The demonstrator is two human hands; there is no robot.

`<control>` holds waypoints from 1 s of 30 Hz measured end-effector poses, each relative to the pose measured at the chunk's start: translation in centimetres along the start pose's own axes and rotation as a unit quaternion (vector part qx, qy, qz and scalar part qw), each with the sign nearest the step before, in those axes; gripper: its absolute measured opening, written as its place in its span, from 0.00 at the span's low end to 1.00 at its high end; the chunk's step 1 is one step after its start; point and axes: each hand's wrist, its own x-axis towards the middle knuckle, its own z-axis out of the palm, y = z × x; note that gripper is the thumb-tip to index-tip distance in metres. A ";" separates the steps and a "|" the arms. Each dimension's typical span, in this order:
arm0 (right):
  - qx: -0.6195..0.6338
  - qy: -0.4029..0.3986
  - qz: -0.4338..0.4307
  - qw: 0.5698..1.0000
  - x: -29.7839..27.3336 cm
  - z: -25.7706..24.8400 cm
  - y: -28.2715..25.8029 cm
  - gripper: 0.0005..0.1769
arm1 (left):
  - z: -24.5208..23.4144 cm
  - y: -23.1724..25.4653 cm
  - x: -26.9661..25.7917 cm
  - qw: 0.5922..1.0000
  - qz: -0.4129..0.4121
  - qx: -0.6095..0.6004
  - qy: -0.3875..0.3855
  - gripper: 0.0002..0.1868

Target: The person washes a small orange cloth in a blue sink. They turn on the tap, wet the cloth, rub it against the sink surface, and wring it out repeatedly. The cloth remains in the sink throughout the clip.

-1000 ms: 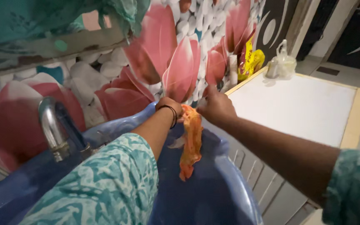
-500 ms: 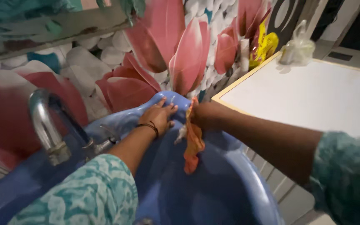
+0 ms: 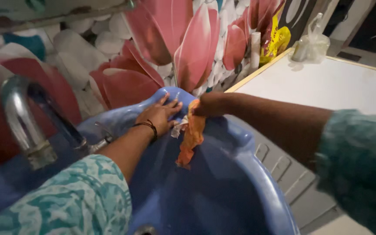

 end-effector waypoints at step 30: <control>0.064 -0.009 0.076 0.995 -4.5 -1.7 -0.9 0.37 | -0.1 0.9 -0.4 1.000 -0.011 -0.014 0.013 0.37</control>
